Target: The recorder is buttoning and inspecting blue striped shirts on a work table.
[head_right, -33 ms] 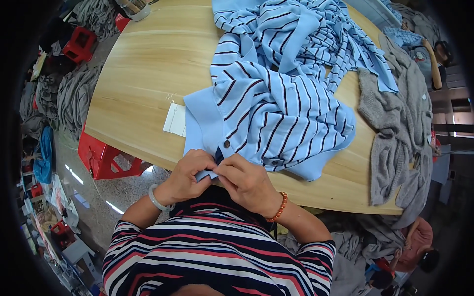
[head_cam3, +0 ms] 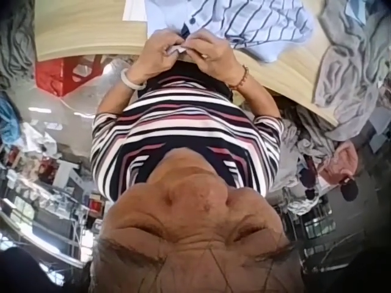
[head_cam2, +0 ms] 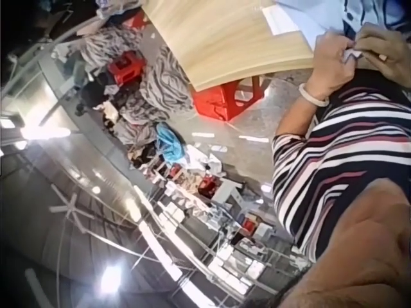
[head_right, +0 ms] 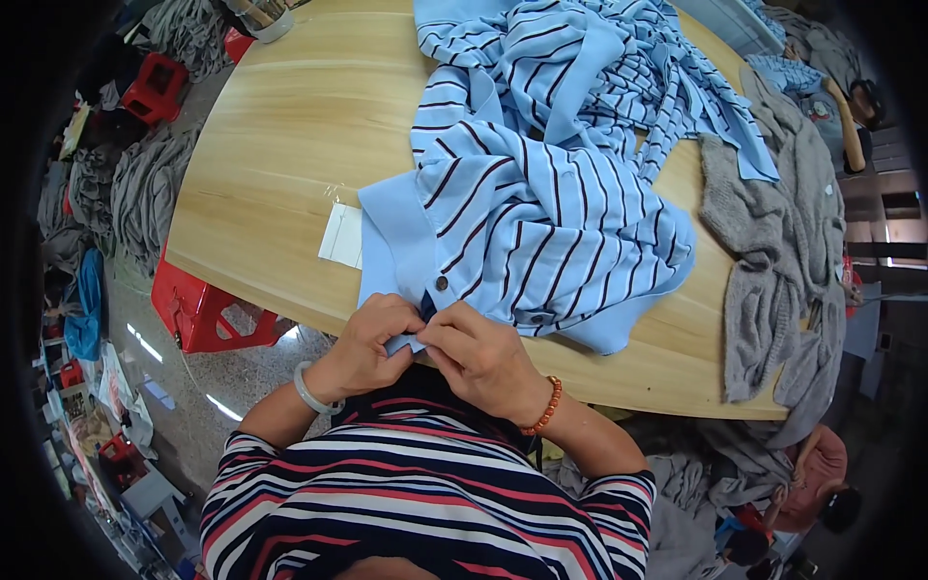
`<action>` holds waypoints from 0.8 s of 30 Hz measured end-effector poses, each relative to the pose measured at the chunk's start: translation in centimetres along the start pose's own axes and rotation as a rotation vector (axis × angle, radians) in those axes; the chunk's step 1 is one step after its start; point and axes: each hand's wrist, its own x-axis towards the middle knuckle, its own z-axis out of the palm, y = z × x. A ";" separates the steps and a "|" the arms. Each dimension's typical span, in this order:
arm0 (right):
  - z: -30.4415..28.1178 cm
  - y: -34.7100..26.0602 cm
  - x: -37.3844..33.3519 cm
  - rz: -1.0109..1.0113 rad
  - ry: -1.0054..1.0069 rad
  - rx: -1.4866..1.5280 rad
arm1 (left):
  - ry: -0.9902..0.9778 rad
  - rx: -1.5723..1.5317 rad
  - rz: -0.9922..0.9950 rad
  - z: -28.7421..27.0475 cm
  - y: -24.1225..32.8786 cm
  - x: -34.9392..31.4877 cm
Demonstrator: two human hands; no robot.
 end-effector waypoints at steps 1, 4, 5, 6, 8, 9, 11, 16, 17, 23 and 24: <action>0.2 0.2 0.0 -0.034 -0.005 0.016 | -0.019 0.079 0.006 0.1 -0.1 0.2; 0.5 0.6 -0.4 -0.106 -0.022 -0.008 | -0.037 0.230 0.023 0.8 -0.4 0.4; 0.6 0.8 -0.6 -0.101 -0.031 -0.022 | -0.036 0.300 0.029 1.2 -0.6 0.3; 0.7 1.1 -0.9 -0.105 -0.022 -0.034 | -0.037 0.302 0.044 1.7 -1.1 0.1; 0.8 1.5 -1.0 -0.031 -0.076 -0.057 | -0.111 0.174 -0.124 1.6 -2.3 0.3; 0.8 1.6 -1.0 0.008 -0.103 -0.022 | -0.335 -0.042 -0.296 0.4 -3.0 1.0; 1.0 0.9 -1.3 0.006 -0.121 -0.006 | -0.285 -0.525 -0.355 -0.5 -2.1 1.6; 0.9 1.3 -1.6 0.016 -0.187 0.014 | -0.043 -1.127 -0.763 0.1 -4.3 2.8; 1.1 1.2 -1.7 0.012 -0.187 0.010 | 0.006 -1.140 -0.736 0.4 -4.7 2.5; 1.5 1.6 -2.7 0.020 -0.108 0.005 | 0.056 -1.148 -0.720 0.6 -2.4 2.6; 1.8 1.6 -2.6 0.006 -0.107 0.000 | 0.051 -1.191 -0.736 0.4 -2.2 2.4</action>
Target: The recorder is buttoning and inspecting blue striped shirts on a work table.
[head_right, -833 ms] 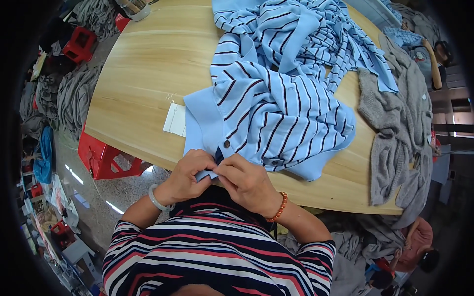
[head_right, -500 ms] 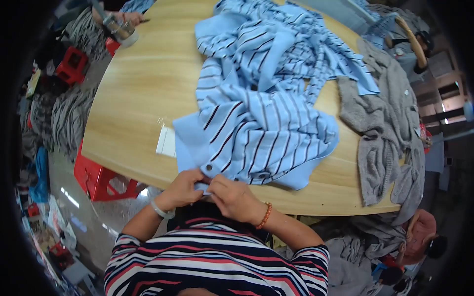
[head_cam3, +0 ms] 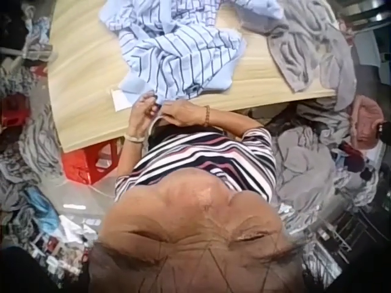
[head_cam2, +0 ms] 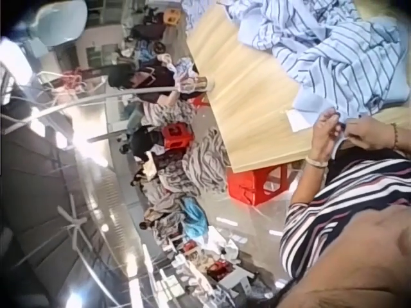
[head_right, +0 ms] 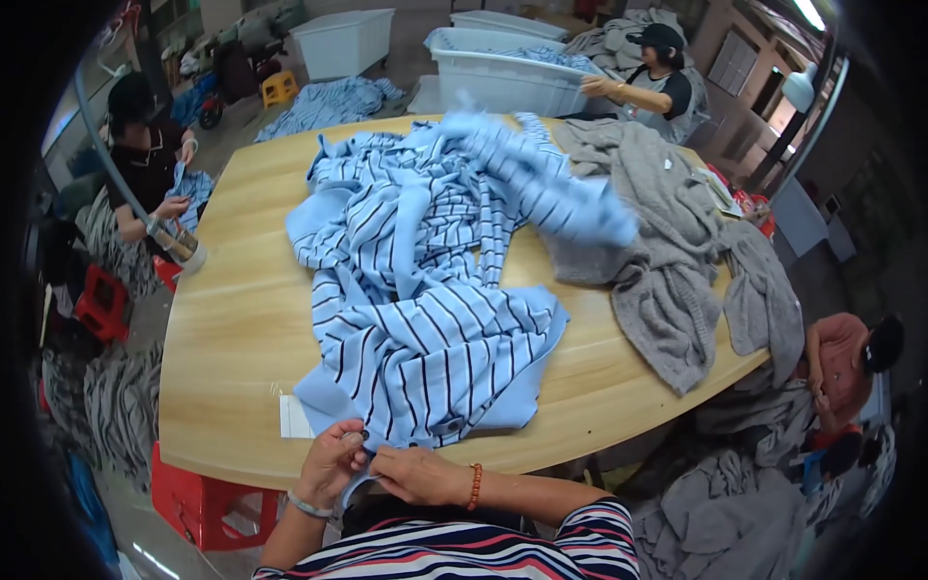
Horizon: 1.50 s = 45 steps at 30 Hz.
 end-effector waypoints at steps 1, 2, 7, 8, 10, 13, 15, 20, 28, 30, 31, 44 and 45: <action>0.1 0.0 0.1 -0.015 0.000 -0.004 | -0.005 -0.037 -0.018 0.1 0.1 0.0; 0.0 0.1 0.2 -0.022 0.013 -0.010 | -0.012 -0.024 -0.013 0.1 0.0 0.3; 0.1 0.1 0.0 -0.037 0.044 -0.028 | 0.087 0.322 0.385 1.6 -1.0 -0.1; 0.0 0.1 0.0 -0.040 0.053 -0.026 | 0.119 0.619 0.588 1.7 -1.1 -0.3; -0.4 -0.4 0.2 -0.023 0.122 -0.058 | 0.113 0.872 0.801 1.5 -1.0 -0.7; -0.6 -0.8 0.8 -0.031 0.169 -0.131 | 0.033 0.741 0.506 0.8 -1.1 -1.1; -0.3 -0.7 0.8 -0.025 0.191 -0.175 | 0.020 0.602 0.412 0.4 -1.0 -0.9; -0.6 -1.0 1.1 -0.052 0.251 -0.282 | -0.019 0.262 0.207 0.3 -1.0 -0.4; -0.4 -0.3 0.8 -0.033 0.277 -0.434 | -0.018 0.230 0.108 0.6 -0.8 -0.2; -0.6 0.2 0.9 -0.040 0.284 -0.448 | -0.007 0.278 0.113 0.6 -0.6 -0.2; -0.9 0.4 1.0 -0.026 0.269 -0.413 | -0.038 0.409 0.205 1.1 -0.3 -0.7; -2.2 2.9 1.0 0.084 0.062 -0.114 | 0.007 1.194 0.758 1.4 -1.1 0.7; -2.2 3.0 1.1 0.082 0.059 -0.114 | 0.026 1.176 0.736 1.5 -1.3 0.8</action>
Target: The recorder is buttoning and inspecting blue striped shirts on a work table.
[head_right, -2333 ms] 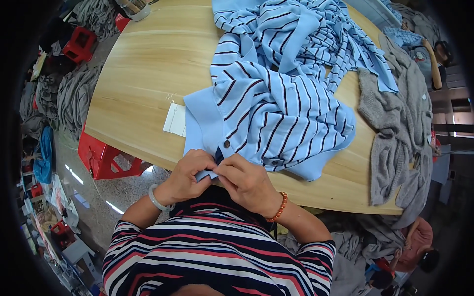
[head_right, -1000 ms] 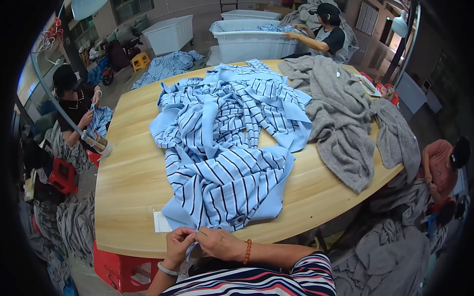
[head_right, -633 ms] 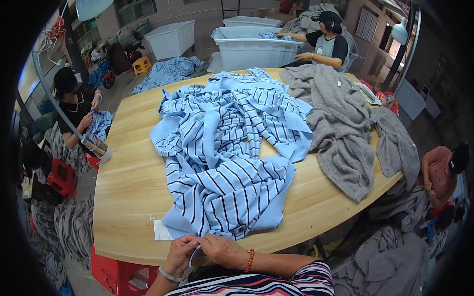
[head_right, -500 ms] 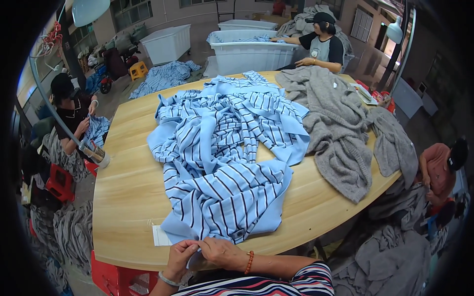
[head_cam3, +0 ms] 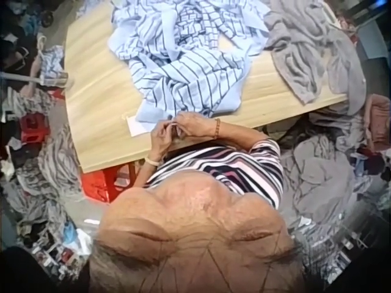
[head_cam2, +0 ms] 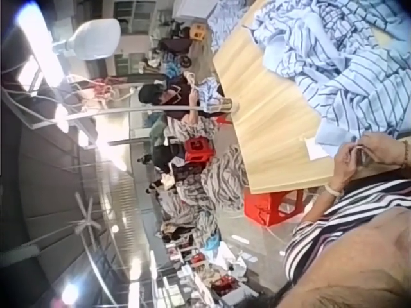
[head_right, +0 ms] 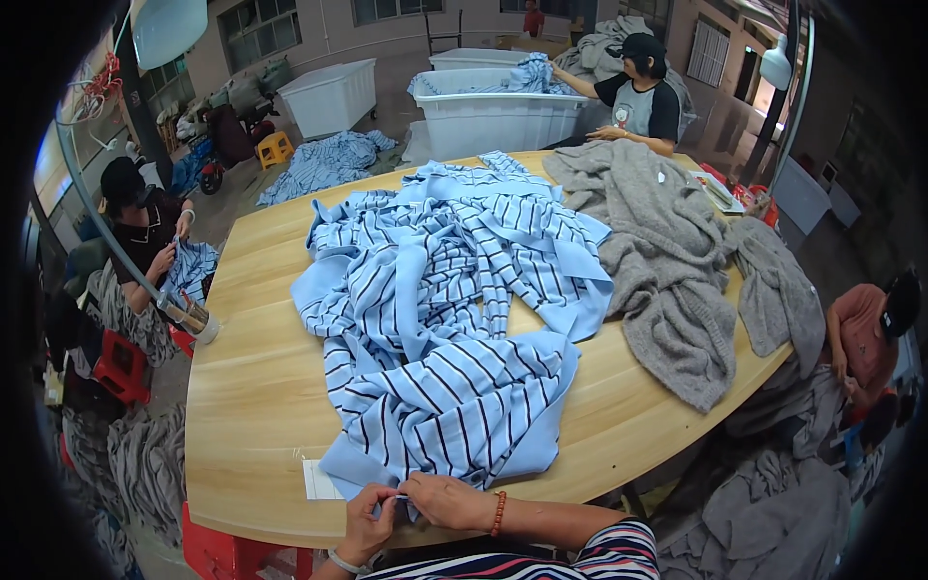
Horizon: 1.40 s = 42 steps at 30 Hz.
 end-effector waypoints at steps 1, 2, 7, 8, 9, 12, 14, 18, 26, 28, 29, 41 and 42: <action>0.0 0.0 0.1 0.023 -0.024 -0.002 | 0.007 -0.014 -0.029 0.2 0.0 0.0; 0.0 0.1 0.1 0.046 -0.048 -0.004 | 0.009 -0.013 -0.030 0.3 -0.1 0.0; 0.4 0.0 0.3 0.082 0.014 0.003 | 0.119 -0.007 -0.044 1.2 -0.8 0.0; 0.4 0.0 0.3 0.110 0.027 0.012 | 0.121 -0.004 -0.048 1.3 -0.9 0.1; 0.5 0.1 0.3 0.110 0.027 0.017 | 0.140 -0.004 -0.013 1.5 -1.0 0.2; 0.6 0.4 0.4 0.160 0.087 0.019 | 0.160 -0.008 0.007 1.6 -0.8 0.5; 0.9 0.9 0.5 0.173 0.106 0.061 | 0.157 -0.015 -0.002 1.5 -1.1 0.5; 0.5 1.4 0.8 0.201 0.115 0.147 | 0.163 -0.171 -0.215 1.8 -2.0 0.0; -2.5 2.1 1.9 0.333 -0.107 0.472 | 0.109 -0.332 -0.357 1.5 -1.8 0.2; -2.0 2.6 1.5 0.430 -0.180 0.686 | 0.104 -0.388 -0.387 1.8 -1.6 -0.2; -1.9 2.6 1.3 0.432 -0.180 0.688 | 0.102 -0.388 -0.389 1.9 -1.5 -0.5; -0.9 3.8 0.9 0.583 -0.154 0.937 | 0.104 -0.280 -0.408 2.3 -1.5 -0.2; -1.5 3.6 1.2 0.645 -0.192 0.930 | 0.094 -0.276 -0.406 2.2 -1.1 0.3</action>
